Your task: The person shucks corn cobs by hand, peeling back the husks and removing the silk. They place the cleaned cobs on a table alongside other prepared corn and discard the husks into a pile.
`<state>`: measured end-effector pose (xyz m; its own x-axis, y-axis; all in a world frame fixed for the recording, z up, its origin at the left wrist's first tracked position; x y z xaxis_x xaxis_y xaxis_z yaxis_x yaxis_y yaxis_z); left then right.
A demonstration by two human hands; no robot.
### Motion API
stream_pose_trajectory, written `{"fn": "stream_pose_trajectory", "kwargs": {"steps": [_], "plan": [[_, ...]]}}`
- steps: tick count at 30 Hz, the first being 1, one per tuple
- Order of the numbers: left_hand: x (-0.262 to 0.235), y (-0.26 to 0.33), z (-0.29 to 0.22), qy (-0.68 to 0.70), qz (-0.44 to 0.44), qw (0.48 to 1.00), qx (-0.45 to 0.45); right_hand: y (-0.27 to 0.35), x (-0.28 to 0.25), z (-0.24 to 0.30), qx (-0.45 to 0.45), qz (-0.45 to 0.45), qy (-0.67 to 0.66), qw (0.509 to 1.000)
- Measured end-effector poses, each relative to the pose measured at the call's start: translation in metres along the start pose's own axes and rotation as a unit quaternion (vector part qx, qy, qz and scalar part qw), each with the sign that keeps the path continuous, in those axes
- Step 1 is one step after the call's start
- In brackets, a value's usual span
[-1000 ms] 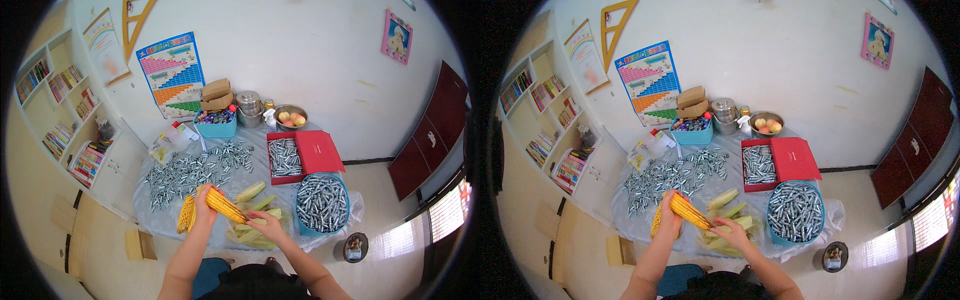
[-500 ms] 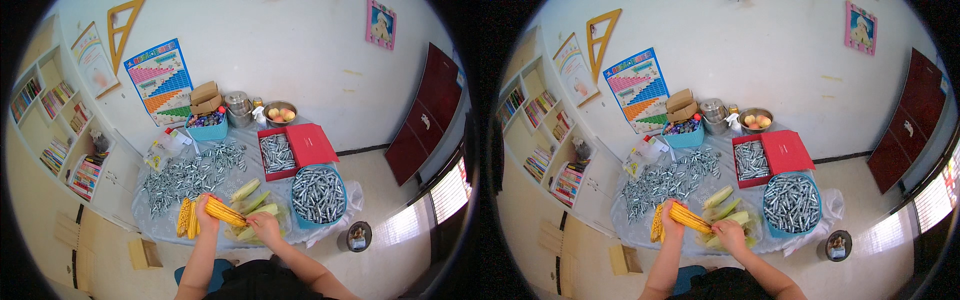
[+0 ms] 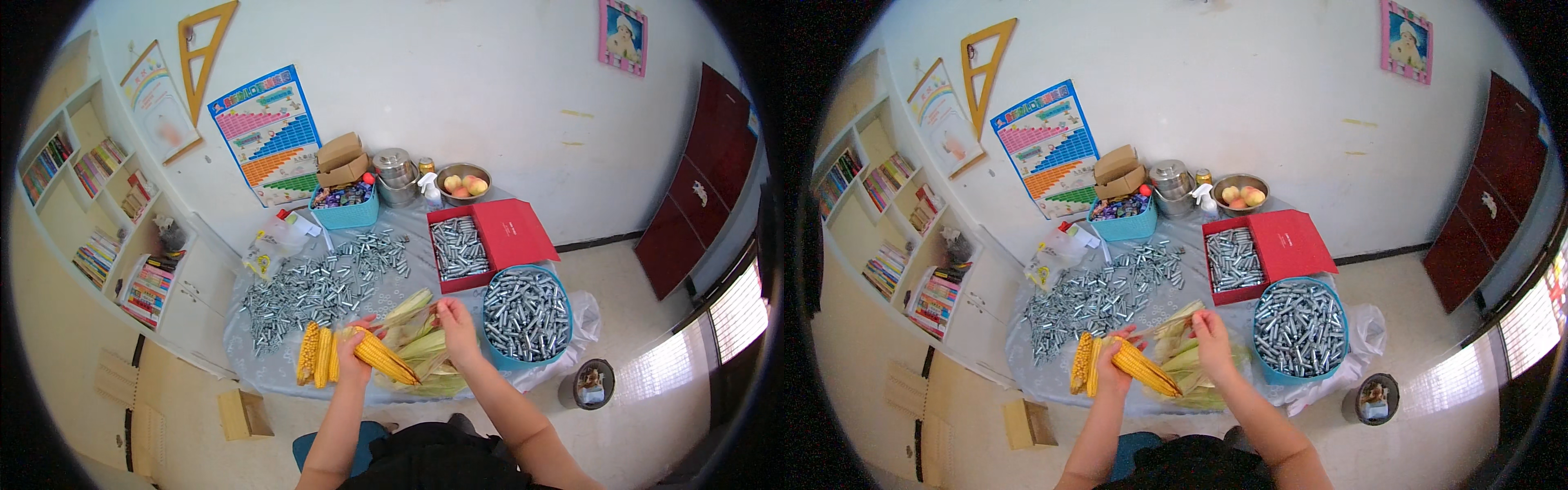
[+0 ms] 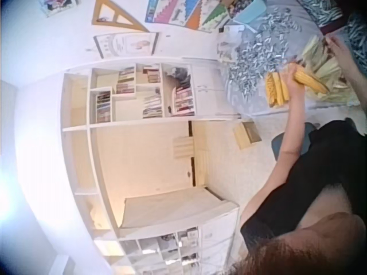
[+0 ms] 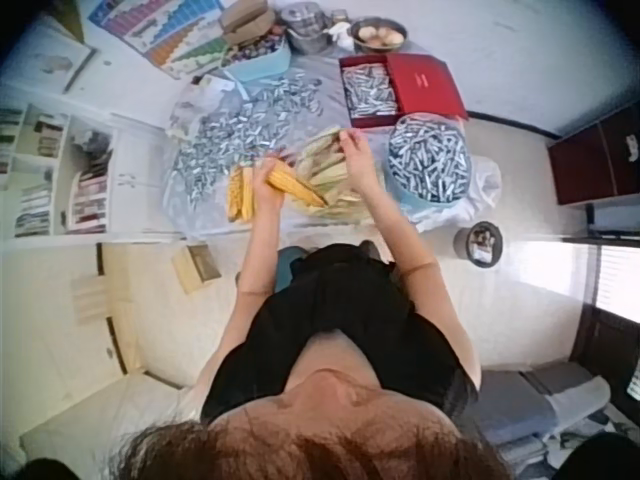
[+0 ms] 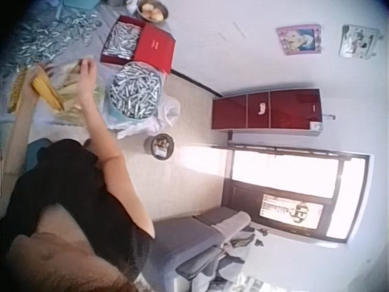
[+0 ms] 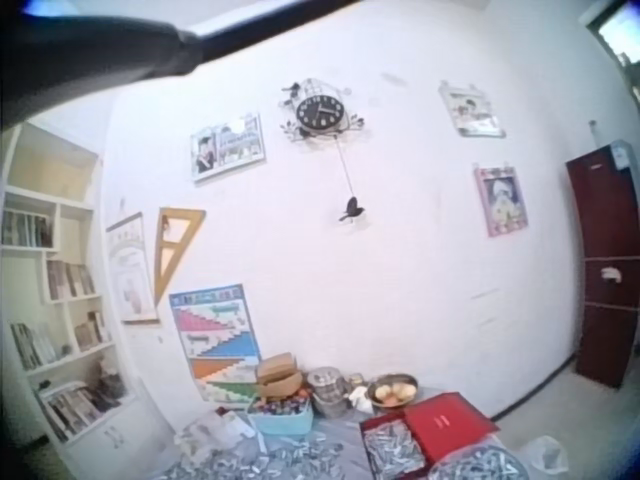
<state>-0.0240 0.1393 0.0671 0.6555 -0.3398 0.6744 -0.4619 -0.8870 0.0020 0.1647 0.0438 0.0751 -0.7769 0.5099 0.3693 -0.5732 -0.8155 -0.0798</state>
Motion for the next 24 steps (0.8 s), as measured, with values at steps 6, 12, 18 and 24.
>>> {"fn": "stream_pose_trajectory", "kwargs": {"steps": [6, 12, 18, 24], "plan": [[0.018, 0.002, -0.001, -0.04, 0.076, 0.996, -0.01, 0.001, -0.015, 0.006, 0.049, -0.054, -0.205, 0.976], [0.03, 0.001, -0.002, -0.12, 0.11, 0.987, -0.006, -0.003, -0.023, -0.008, 0.069, -0.028, -0.299, 0.951], [0.031, 0.0, -0.002, -0.274, 0.18, 0.945, -0.018, -0.006, -0.033, -0.005, 0.087, -0.048, -0.33, 0.939], [0.004, -0.007, -0.053, -0.19, 0.11, 0.976, -0.013, -0.021, -0.111, 0.041, -0.039, -0.085, -0.232, 0.968]]}}
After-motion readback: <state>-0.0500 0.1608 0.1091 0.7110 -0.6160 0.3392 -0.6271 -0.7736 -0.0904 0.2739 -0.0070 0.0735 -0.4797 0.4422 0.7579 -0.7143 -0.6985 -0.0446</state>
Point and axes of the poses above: each hand's wrist, its own y-axis away from the middle knuckle, its own x-axis out of the palm, z = x × y, the point moved 10 cm from there along -y, towards the middle knuckle, and after that the axes turned 4 degrees about z, right-handed, at the moved point
